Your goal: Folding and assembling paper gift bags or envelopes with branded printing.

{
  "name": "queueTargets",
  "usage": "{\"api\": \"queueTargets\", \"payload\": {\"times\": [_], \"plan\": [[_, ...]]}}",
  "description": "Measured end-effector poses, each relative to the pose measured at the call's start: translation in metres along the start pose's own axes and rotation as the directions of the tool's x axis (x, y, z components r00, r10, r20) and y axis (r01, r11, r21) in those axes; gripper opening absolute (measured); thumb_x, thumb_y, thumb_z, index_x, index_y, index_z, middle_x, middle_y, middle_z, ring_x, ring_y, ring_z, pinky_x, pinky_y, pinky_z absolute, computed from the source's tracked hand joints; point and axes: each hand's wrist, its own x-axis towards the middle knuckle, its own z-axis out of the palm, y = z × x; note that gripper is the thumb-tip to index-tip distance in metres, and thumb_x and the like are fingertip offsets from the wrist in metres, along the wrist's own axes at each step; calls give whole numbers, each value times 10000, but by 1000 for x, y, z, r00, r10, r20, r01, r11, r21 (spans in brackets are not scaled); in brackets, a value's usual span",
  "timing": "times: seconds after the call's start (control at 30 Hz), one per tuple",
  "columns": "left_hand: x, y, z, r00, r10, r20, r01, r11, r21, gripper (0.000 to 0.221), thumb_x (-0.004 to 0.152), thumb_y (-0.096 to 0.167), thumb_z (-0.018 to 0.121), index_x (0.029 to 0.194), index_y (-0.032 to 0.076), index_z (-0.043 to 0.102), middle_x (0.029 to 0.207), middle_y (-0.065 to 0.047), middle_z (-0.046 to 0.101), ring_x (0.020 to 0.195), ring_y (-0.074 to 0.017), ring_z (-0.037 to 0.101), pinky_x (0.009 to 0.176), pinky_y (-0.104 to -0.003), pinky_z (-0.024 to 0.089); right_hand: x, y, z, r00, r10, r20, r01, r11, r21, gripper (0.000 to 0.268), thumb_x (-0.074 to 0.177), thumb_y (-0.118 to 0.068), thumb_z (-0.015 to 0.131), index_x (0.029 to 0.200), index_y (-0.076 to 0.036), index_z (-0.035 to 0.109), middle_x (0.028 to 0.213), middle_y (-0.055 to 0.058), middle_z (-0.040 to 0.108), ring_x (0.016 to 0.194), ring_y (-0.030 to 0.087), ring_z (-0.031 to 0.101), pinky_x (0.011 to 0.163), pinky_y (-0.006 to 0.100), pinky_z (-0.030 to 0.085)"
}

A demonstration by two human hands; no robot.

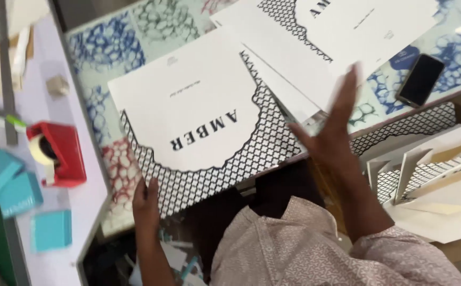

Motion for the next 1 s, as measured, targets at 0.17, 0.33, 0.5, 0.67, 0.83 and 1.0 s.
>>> {"api": "queueTargets", "payload": {"times": [0.17, 0.33, 0.5, 0.67, 0.83, 1.0], "plan": [[1, 2, -8, 996, 88, 26, -89, 996, 22, 630, 1013, 415, 613, 1420, -63, 550, 1349, -167, 661, 1223, -224, 594, 1055, -326, 430, -73, 88, -32, 960, 205, -191, -164, 963, 213, 1057, 1092, -463, 675, 1660, -344, -208, 1765, 9, -209, 1668, 215, -161, 1361, 430, -56], [12, -40, -18, 993, 103, -58, -101, 995, 26, 595, 1055, 376, 614, 1429, -77, 524, 1371, -133, 615, 1245, -164, 561, 1048, -296, 405, -38, 57, -18, 945, 234, -231, -164, 945, 283, 1085, 1019, -561, 664, 1654, -315, -181, 1772, 33, -160, 1684, 250, -87, 1330, 482, 34], [0, -16, -18, 999, 51, -13, -52, 994, -96, 538, 1053, 377, 594, 1348, -72, 619, 1118, -101, 673, 1004, -140, 562, 899, -288, 463, -25, 35, -11, 927, 282, -249, -194, 926, 325, 1114, 971, -626, 656, 1650, -296, -163, 1777, 48, -126, 1695, 272, -37, 1310, 515, 94], [-5, -7, -16, 999, 48, -24, -49, 998, -48, 537, 1035, 381, 590, 1328, -69, 603, 1108, -77, 691, 984, -122, 573, 888, -267, 463, -8, 14, -6, 916, 327, -232, -217, 891, 399, 1074, 982, -630, 638, 1668, -246, -93, 1780, 99, -82, 1689, 296, 49, 1301, 520, 153], [-1, -14, -16, 1000, -15, -23, 16, 1000, 26, 514, 1104, 421, 589, 1101, -87, 671, 839, -99, 462, 806, -187, 391, 712, -355, 358, 28, -36, 10, 747, 551, 372, -665, 636, 391, 797, 987, -518, 541, 1627, -104, 308, 1659, 148, 388, 1442, 338, 492, 1143, 526, 442], [-4, -12, -17, 1000, -11, -28, 13, 997, 81, 502, 1070, 424, 570, 999, -68, 640, 793, -61, 521, 780, -170, 450, 737, -329, 411, 3, 1, 79, 487, 614, 621, -842, 519, 147, 583, 1000, -485, 589, 1393, -54, 592, 1310, 185, 653, 1173, 295, 633, 947, 456, 505]]}}
